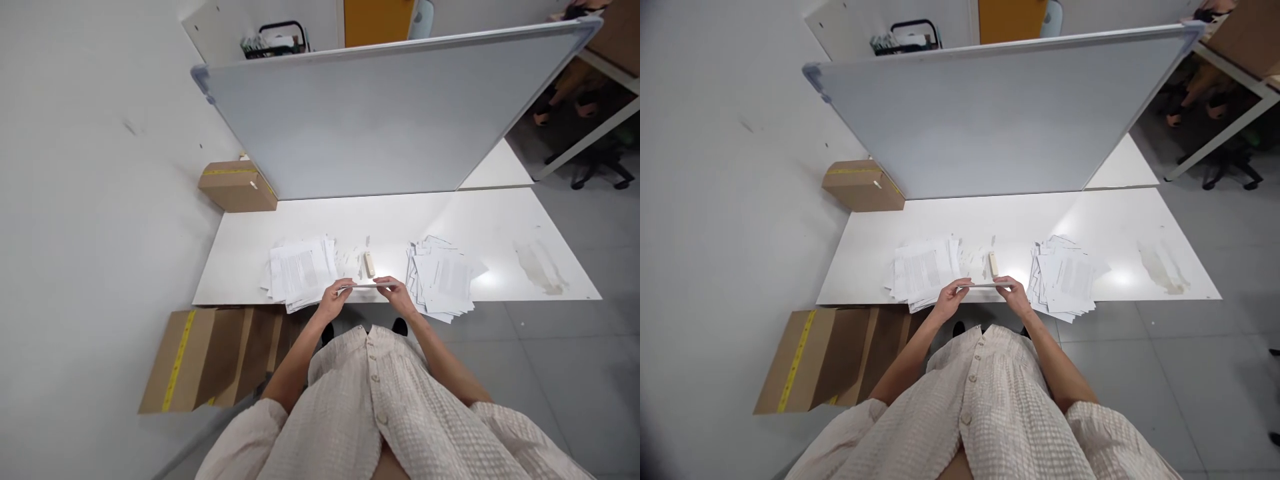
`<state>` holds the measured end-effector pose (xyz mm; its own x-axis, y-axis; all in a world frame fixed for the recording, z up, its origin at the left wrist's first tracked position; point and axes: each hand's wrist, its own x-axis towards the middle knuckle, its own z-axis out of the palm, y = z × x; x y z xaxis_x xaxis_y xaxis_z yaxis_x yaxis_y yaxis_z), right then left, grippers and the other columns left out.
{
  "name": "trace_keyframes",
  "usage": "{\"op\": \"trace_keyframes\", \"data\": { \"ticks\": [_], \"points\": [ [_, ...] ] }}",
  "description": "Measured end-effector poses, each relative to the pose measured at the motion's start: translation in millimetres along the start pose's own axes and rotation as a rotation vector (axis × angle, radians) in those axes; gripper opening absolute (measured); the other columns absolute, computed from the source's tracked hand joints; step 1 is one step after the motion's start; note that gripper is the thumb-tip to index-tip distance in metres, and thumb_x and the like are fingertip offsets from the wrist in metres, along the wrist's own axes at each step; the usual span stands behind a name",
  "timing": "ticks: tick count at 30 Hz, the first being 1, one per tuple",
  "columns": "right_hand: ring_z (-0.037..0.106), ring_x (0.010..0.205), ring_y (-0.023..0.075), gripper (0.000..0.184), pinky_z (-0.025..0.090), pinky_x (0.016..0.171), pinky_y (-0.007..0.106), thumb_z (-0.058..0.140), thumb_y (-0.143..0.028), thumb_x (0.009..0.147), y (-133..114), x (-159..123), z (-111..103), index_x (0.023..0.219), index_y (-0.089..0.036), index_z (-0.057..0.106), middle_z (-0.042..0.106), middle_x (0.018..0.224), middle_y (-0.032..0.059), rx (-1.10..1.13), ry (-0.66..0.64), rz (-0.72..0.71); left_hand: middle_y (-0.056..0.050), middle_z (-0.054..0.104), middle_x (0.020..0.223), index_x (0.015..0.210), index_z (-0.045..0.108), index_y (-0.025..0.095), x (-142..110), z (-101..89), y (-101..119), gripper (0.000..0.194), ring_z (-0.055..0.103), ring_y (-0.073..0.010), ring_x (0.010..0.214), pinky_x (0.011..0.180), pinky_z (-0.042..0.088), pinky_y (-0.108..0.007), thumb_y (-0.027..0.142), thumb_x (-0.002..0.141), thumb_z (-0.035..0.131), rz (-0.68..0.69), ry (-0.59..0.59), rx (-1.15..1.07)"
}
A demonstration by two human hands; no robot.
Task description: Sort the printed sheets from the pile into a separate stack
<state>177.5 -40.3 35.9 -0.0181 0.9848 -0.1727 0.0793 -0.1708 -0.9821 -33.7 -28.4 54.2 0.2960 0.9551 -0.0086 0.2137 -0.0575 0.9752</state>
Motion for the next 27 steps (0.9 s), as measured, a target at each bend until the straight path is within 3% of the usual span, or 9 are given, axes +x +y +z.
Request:
{"op": "trace_keyframes", "data": {
  "ticks": [4,7,11,19,27],
  "points": [
    [0.057,0.084,0.0213,0.029,0.043,0.074,0.033,0.061,-0.035,0.064,26,2,-2,0.085,-0.017,0.061,0.065,0.087,0.0068,0.019,0.082,0.140,-0.006,0.059,0.099,0.099,0.052,0.017,4,10.8,-29,0.026,0.053,-0.0162,0.095,0.085,0.039,-0.031,0.031,0.078,0.048,-0.069,0.036,-0.044],
    [0.058,0.084,0.0217,0.026,0.044,0.073,0.033,0.059,-0.036,0.065,39,3,-3,0.084,-0.017,0.061,0.065,0.086,0.0063,0.002,0.073,0.115,-0.005,0.059,0.093,0.095,0.052,0.016,6,16.2,-40,0.023,0.053,-0.0152,0.090,0.082,0.039,-0.029,0.031,0.077,0.050,-0.068,0.056,-0.076],
    [0.057,0.087,0.0217,0.025,0.043,0.077,0.034,0.058,-0.036,0.067,44,5,-4,0.084,-0.018,0.062,0.065,0.087,0.0054,-0.022,0.075,0.043,-0.005,0.057,0.092,0.094,0.051,0.017,9,19.2,-35,0.021,0.052,-0.0144,0.086,0.080,0.038,-0.028,0.030,0.077,0.049,-0.056,0.079,-0.087],
    [0.058,0.086,0.0223,0.032,0.044,0.077,0.036,0.060,-0.036,0.066,49,11,-1,0.091,-0.017,0.062,0.066,0.091,0.0069,0.034,0.084,0.083,-0.003,0.056,0.085,0.092,0.050,0.016,16,23.1,-37,0.022,0.051,-0.0137,0.083,0.078,0.039,-0.027,0.034,0.080,0.045,-0.048,0.115,-0.125],
    [0.059,0.085,0.0221,0.030,0.044,0.078,0.036,0.062,-0.036,0.063,42,13,-1,0.085,-0.016,0.063,0.066,0.087,0.0071,0.014,0.135,0.081,-0.004,0.056,0.087,0.091,0.051,0.016,18,19.9,-34,0.021,0.051,-0.0142,0.085,0.078,0.038,-0.027,0.033,0.080,0.045,-0.053,0.117,-0.093]
  ]
}}
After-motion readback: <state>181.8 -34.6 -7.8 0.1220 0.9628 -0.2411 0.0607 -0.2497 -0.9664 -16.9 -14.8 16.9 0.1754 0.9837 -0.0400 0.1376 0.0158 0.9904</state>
